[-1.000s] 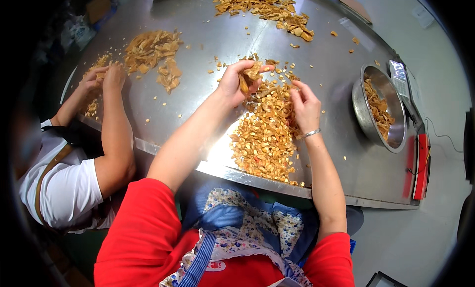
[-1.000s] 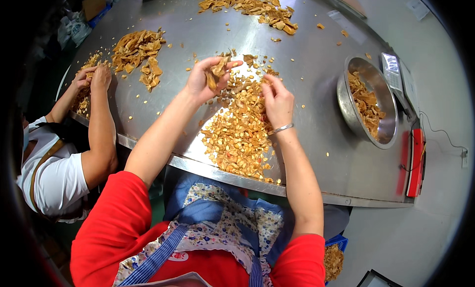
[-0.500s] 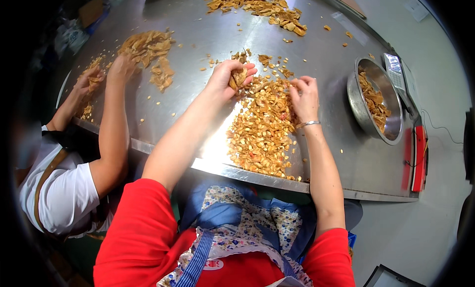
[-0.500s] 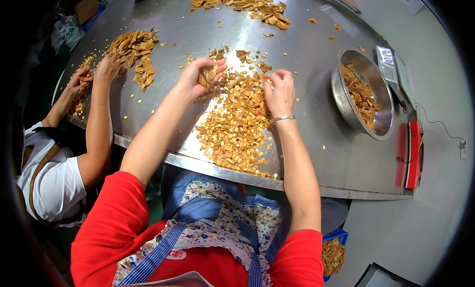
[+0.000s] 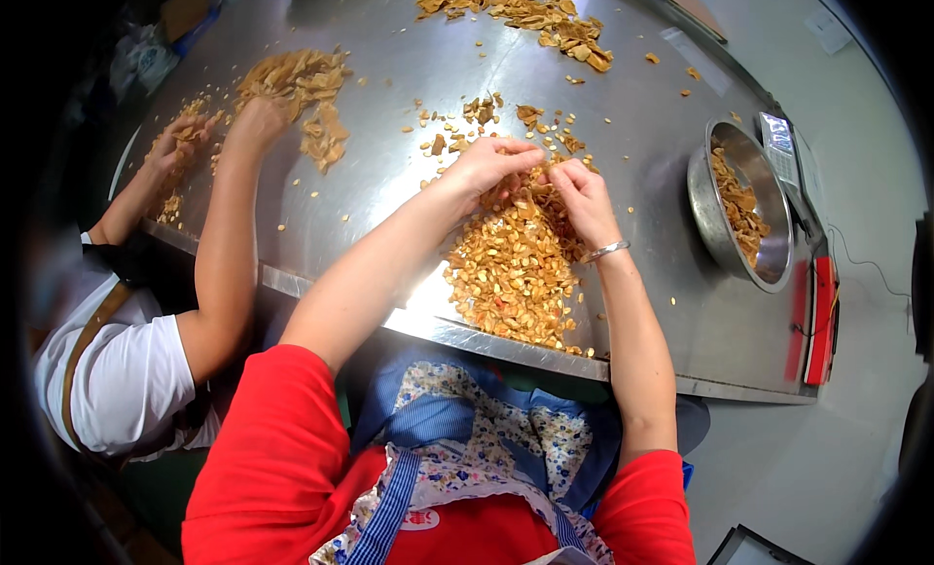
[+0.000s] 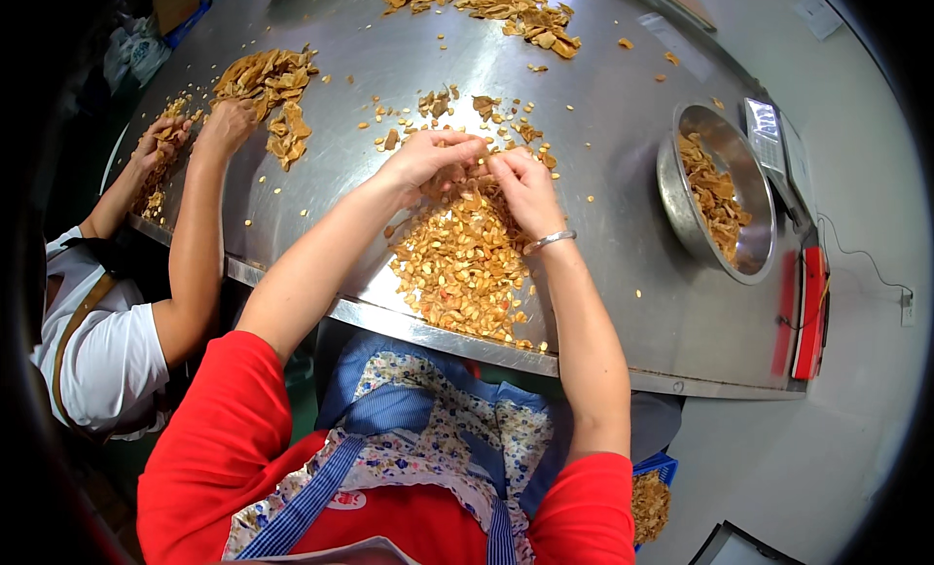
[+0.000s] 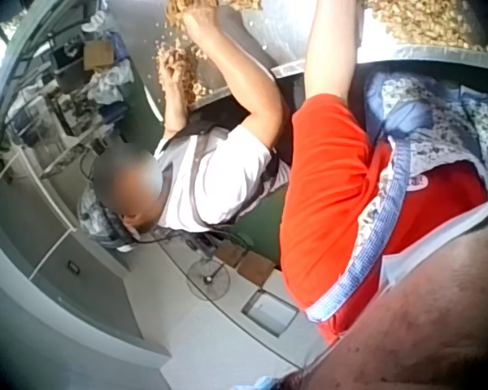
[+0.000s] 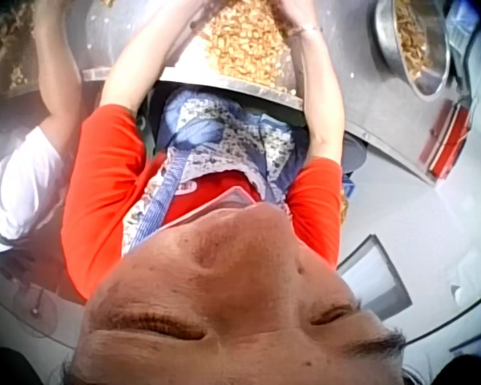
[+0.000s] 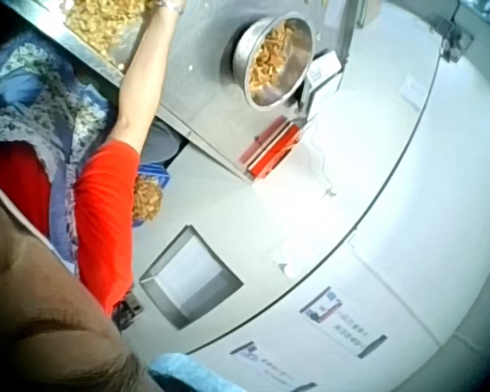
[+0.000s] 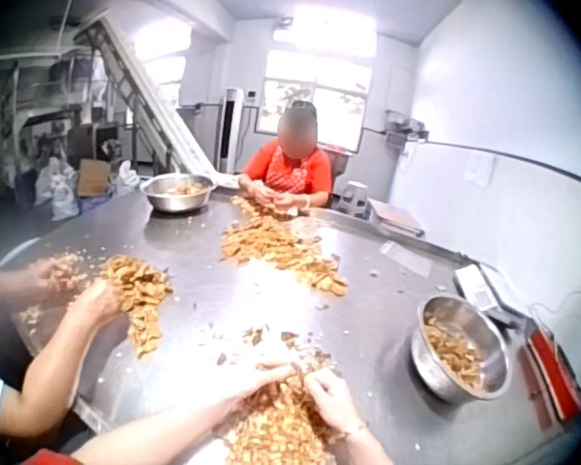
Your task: The person sorts dried food pieces on a stainless steel table, separating larger pieces into a metal bowl and smaller pieces into a blue crate. The person works alongside another individual performing the same task.
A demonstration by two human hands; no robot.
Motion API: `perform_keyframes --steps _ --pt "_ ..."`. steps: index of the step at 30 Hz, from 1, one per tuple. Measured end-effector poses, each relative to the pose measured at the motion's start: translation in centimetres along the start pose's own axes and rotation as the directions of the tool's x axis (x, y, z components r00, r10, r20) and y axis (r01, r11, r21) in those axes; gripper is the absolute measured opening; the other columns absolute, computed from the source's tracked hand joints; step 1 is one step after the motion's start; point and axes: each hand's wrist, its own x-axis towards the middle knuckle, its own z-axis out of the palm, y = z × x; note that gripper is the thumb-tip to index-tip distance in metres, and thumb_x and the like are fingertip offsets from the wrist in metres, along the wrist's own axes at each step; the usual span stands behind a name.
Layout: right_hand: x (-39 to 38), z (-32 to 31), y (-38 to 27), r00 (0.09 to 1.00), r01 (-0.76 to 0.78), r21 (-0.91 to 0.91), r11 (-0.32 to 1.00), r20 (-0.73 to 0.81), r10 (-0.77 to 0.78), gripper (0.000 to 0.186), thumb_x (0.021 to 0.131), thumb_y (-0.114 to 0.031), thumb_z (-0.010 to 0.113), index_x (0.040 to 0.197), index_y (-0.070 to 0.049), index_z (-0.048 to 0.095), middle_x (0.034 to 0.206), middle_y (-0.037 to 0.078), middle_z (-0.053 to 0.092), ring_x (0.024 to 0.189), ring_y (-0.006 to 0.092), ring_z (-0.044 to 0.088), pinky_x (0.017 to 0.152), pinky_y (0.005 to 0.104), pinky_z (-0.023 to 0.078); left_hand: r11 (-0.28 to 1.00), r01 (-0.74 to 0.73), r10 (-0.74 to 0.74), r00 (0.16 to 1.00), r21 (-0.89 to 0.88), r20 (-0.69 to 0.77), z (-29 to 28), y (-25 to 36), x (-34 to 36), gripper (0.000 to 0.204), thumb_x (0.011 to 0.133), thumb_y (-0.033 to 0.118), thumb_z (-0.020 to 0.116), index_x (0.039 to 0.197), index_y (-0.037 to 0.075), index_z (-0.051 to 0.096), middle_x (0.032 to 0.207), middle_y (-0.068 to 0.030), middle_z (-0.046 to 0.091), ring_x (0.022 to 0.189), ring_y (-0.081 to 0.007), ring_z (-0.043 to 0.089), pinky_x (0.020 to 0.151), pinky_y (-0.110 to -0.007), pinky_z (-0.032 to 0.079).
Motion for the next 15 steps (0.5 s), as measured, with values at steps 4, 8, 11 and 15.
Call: perform_keyframes --steps 4,8,11,15 --pt "0.7 0.3 0.2 0.995 -0.022 -0.074 0.997 -0.103 0.014 0.017 0.079 -0.019 0.058 0.089 -0.007 0.065 0.080 0.006 0.053 0.063 0.0142 0.050 0.062 0.0282 0.042 0.977 -0.184 0.159 0.965 -0.111 -0.207 -1.1 0.2 0.7 0.015 0.083 0.013 0.053 0.091 0.001 0.051 0.075 -0.0058 0.057 0.057 -0.0075 0.053 0.043 -0.018 0.044" --pt "1.6 0.9 -1.2 0.985 0.085 -0.475 0.876 -0.093 -0.146 0.021 0.073 -0.015 0.061 0.094 -0.010 0.063 0.089 0.008 0.055 0.070 0.0187 0.056 0.065 0.0319 0.045 0.868 -0.202 0.032 0.934 -0.453 -0.356 -1.9 1.4 0.3 0.012 0.082 0.005 0.047 0.093 0.000 0.044 0.083 -0.0139 0.056 0.066 -0.0154 0.058 0.049 -0.022 0.051" --pt "2.7 1.5 0.1 0.973 0.229 -0.678 0.698 0.137 -0.186 0.019 0.074 -0.012 0.061 0.093 -0.010 0.062 0.084 0.008 0.057 0.067 0.0199 0.057 0.061 0.0310 0.046 0.890 -0.194 0.074 0.954 -0.413 -0.289 -1.9 0.6 0.6 0.009 0.083 0.006 0.048 0.091 0.001 0.046 0.077 -0.0101 0.056 0.061 -0.0129 0.056 0.047 -0.022 0.049" --pt "1.8 1.1 -1.3 0.904 0.246 -0.465 0.851 -0.206 -0.374 0.014 0.073 -0.004 0.061 0.086 -0.007 0.060 0.073 0.007 0.057 0.063 0.0208 0.056 0.058 0.0298 0.045 0.927 -0.142 0.051 0.965 -0.347 -0.258 -2.0 0.0 1.0 0.009 0.084 0.013 0.053 0.084 0.005 0.050 0.066 -0.0013 0.051 0.051 -0.0077 0.048 0.041 -0.019 0.040"
